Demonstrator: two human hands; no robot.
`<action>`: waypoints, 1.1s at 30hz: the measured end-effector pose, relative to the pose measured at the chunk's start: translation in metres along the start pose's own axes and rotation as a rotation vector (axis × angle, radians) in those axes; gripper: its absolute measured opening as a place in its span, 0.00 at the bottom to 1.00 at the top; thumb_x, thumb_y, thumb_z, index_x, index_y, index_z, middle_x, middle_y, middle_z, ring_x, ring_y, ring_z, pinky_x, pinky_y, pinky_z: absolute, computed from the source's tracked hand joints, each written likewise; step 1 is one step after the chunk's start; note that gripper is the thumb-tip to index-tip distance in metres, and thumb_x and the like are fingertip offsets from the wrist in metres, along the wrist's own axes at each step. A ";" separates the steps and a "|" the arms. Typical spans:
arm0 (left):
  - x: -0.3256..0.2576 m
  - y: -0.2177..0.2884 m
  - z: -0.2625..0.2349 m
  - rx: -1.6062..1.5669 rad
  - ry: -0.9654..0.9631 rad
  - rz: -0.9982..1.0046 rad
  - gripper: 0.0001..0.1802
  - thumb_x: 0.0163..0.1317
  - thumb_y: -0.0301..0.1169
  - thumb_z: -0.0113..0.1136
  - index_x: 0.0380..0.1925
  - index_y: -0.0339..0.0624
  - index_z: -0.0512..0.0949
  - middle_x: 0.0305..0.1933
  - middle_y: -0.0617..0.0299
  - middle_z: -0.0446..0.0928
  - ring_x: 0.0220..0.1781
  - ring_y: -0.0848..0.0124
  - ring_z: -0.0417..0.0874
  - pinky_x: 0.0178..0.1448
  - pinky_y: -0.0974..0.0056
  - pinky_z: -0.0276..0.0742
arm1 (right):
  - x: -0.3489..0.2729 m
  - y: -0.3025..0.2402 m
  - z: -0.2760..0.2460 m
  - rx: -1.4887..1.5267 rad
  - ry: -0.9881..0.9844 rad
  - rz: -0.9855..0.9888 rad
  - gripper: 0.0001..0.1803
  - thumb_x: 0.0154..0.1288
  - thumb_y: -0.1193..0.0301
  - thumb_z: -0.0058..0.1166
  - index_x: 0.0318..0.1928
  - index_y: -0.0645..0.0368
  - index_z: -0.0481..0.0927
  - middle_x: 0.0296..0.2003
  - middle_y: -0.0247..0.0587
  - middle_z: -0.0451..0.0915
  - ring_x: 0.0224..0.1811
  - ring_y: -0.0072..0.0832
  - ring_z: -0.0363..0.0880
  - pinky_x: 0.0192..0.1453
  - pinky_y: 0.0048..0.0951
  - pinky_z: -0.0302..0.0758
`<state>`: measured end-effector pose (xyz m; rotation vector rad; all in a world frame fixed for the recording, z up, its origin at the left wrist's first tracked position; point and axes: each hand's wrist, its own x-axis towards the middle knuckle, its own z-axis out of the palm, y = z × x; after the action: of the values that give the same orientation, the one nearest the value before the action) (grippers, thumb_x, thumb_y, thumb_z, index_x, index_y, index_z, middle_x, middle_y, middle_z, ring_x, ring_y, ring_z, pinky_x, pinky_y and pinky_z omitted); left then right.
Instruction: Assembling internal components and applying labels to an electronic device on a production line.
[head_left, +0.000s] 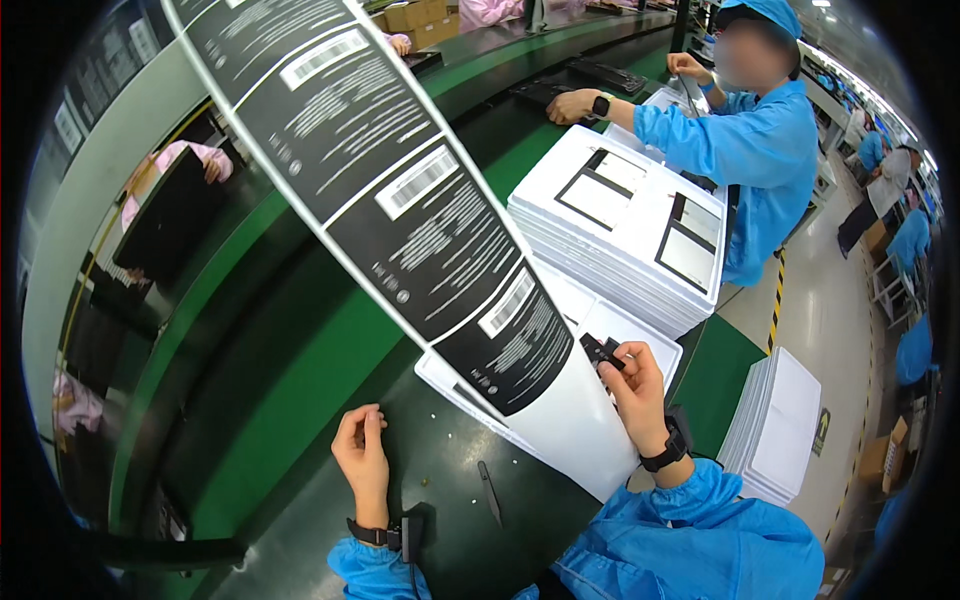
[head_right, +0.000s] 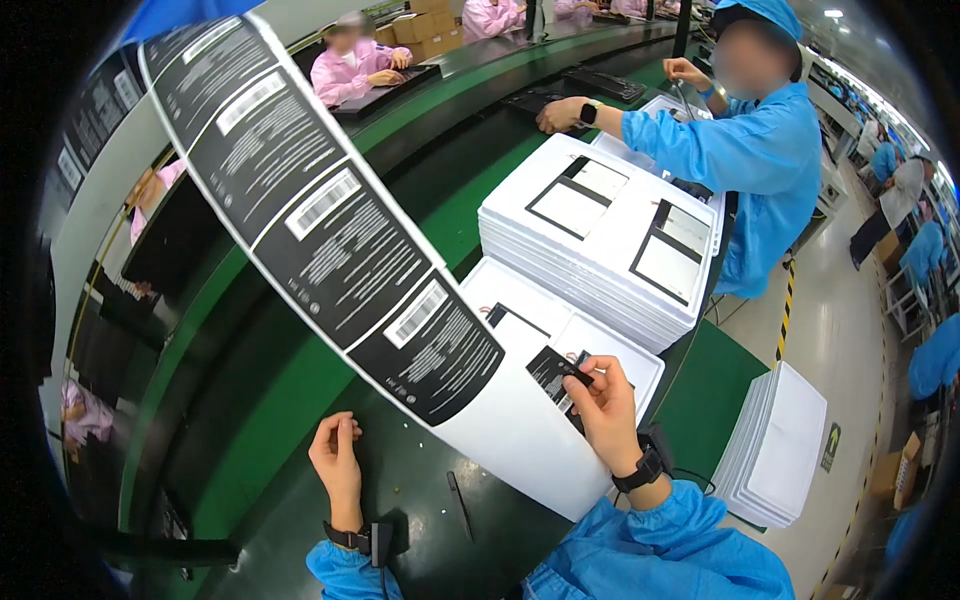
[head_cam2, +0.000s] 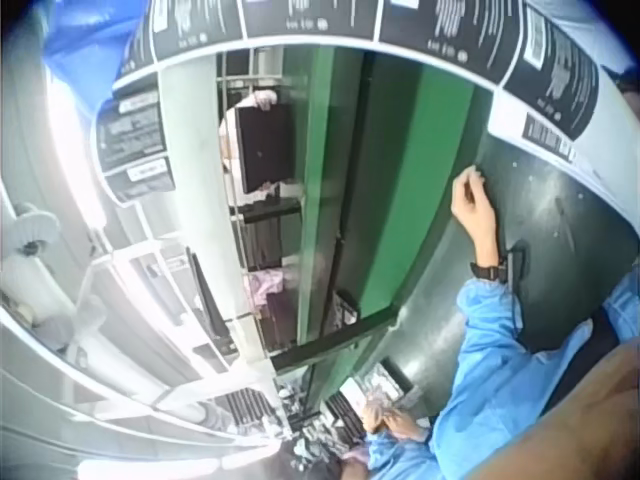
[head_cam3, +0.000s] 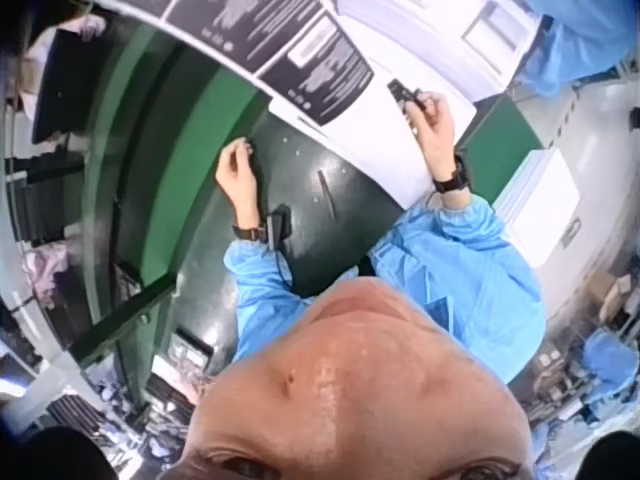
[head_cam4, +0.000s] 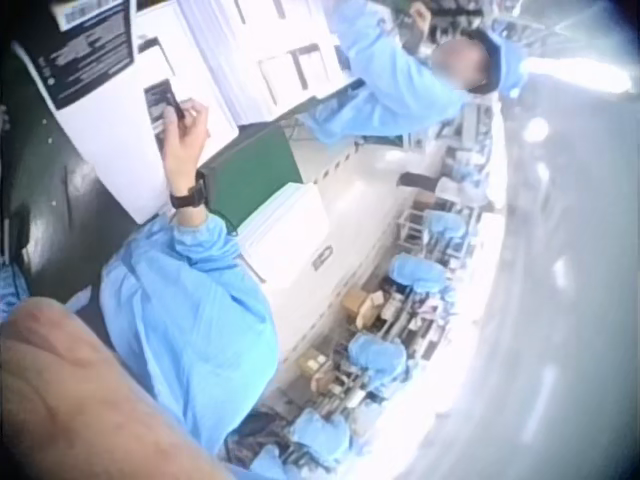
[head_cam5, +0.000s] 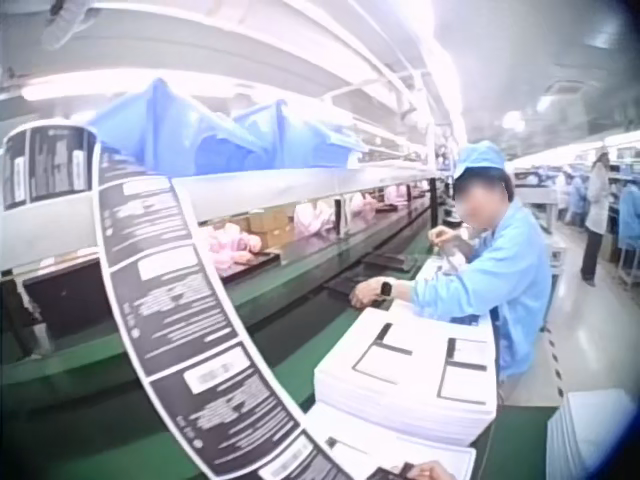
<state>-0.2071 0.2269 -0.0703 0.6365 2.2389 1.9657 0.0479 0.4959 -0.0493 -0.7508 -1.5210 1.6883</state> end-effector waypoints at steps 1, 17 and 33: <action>-0.001 0.000 0.000 0.004 -0.011 0.007 0.09 0.76 0.27 0.60 0.46 0.31 0.84 0.38 0.62 0.83 0.38 0.76 0.82 0.46 0.70 0.78 | -0.001 -0.002 0.000 0.007 0.011 -0.002 0.12 0.75 0.79 0.58 0.51 0.56 0.70 0.41 0.37 0.85 0.33 0.12 0.77 0.34 0.17 0.75; 0.001 -0.003 0.007 0.222 0.090 0.014 0.07 0.72 0.25 0.61 0.40 0.31 0.84 0.34 0.62 0.82 0.33 0.77 0.79 0.39 0.71 0.73 | 0.111 -0.130 -0.012 -0.318 -0.125 -0.445 0.25 0.69 0.79 0.65 0.63 0.62 0.72 0.21 0.33 0.78 0.24 0.14 0.74 0.31 0.20 0.67; 0.012 -0.009 0.027 0.166 0.014 0.111 0.20 0.70 0.25 0.62 0.60 0.29 0.77 0.53 0.54 0.82 0.51 0.64 0.82 0.57 0.62 0.76 | 0.286 -0.071 0.087 -0.408 -0.503 -0.579 0.26 0.72 0.60 0.64 0.65 0.56 0.77 0.40 0.51 0.88 0.39 0.39 0.89 0.47 0.37 0.84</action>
<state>-0.2110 0.2555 -0.0814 0.7830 2.4447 1.8488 -0.1741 0.6855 0.0461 -0.0292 -2.2073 1.1794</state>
